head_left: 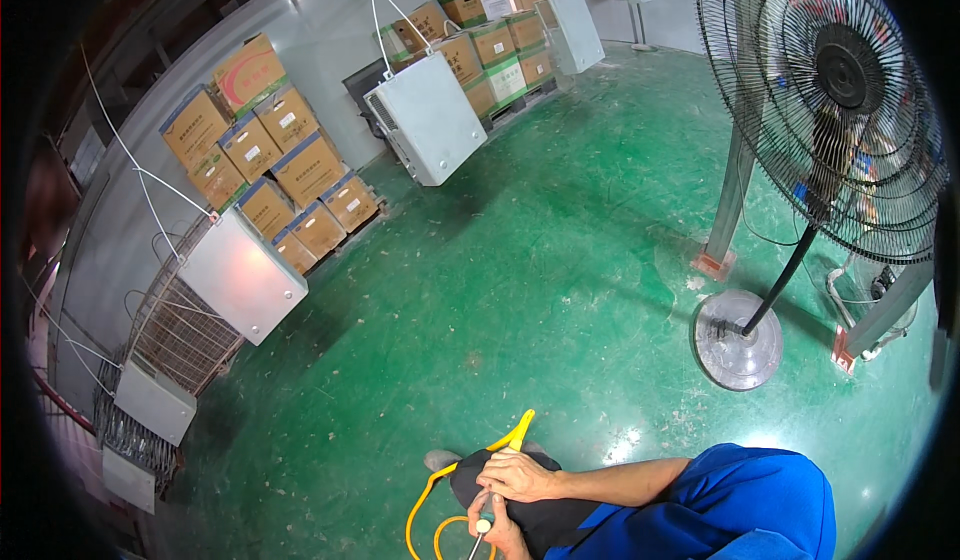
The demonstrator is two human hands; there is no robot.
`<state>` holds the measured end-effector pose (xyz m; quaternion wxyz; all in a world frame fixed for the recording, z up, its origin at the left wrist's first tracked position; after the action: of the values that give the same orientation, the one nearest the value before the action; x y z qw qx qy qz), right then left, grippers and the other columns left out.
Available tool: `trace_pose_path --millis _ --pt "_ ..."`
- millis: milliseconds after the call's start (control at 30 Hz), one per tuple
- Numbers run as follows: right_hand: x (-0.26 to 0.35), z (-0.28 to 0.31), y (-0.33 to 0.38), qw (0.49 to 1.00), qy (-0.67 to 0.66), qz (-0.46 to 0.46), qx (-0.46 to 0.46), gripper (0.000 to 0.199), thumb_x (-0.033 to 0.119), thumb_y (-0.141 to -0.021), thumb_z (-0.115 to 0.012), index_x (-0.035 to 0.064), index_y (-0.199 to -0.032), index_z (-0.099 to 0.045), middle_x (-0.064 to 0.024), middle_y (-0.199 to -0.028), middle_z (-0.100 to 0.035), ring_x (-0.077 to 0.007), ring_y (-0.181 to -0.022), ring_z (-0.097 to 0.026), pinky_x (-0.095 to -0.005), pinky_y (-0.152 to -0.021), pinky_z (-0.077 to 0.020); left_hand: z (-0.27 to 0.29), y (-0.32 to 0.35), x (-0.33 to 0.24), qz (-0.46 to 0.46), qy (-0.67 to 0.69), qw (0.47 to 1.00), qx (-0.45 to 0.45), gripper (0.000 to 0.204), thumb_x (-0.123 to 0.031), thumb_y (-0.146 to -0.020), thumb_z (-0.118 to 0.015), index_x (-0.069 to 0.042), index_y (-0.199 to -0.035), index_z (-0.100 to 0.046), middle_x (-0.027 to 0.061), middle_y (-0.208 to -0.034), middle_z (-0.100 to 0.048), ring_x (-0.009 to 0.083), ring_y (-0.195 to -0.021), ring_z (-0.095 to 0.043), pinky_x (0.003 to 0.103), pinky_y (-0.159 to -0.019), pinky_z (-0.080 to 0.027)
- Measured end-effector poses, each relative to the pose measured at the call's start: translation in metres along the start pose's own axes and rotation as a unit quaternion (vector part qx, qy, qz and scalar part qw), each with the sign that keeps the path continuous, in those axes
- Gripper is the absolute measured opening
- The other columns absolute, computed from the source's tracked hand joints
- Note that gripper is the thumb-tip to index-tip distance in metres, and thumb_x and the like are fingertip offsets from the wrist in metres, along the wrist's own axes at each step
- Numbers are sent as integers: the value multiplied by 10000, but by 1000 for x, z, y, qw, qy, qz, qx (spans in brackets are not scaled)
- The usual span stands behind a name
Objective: The recorder uses a long-handled gas torch to apply a flame to the surface of electrical control panel enclosures to test their fire resistance or coating.
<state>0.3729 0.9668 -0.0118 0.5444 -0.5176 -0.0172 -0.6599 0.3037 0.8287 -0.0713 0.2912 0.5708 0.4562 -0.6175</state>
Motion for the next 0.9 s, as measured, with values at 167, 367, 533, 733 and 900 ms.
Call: trace_pose_path --millis 167,367,533,733,900 --pt "2 4 -2 1000 -9 -1 -22 186 194 -966 -634 24 -912 -688 -97 -841 -673 -294 -838 -629 -428 -818 -498 0 1 3 -1 12 1000 -4 190 4 -875 -770 49 -1029 -668 168 -1028 -729 261 -961 -676 404 -907 -544" --pt "-1 1 -1 1000 -4 -6 -10 187 200 -978 -628 31 -933 -693 -86 -848 -667 -286 -844 -624 -423 -820 -492 1 0 7 10 9 1000 -3 198 1 -869 -772 48 -1023 -658 177 -1029 -725 265 -960 -673 407 -909 -542" --pt "-3 -2 1 1000 1 -9 5 193 203 -992 -614 34 -967 -703 -72 -897 -683 -273 -872 -625 -411 -825 -482 2 1 7 12 10 1000 -3 199 3 -868 -771 44 -1026 -657 179 -1023 -728 264 -960 -675 406 -907 -543" --pt "-3 0 1 1000 2 -6 6 200 206 -992 -611 31 -968 -705 -77 -915 -696 -273 -881 -631 -411 -829 -484 -5 -1 -13 -26 -17 999 6 197 -11 -880 -773 42 -1029 -656 184 -1036 -733 267 -964 -680 402 -903 -551" --pt "-2 -1 1 1000 -2 -7 5 210 212 -995 -605 27 -968 -702 -79 -908 -693 -276 -880 -630 -412 -829 -484 -3 0 -7 -28 -10 999 16 202 -11 -901 -752 63 -1061 -653 199 -1087 -718 258 -997 -676 392 -924 -569"
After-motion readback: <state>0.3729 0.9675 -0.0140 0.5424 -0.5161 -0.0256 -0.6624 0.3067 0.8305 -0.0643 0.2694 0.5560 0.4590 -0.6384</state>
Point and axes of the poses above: each hand's wrist, its own y-axis away from the middle knuckle, its own z-axis out of the back of the hand, x = y × z, the point moved 9 cm from there along -y, towards the middle knuckle
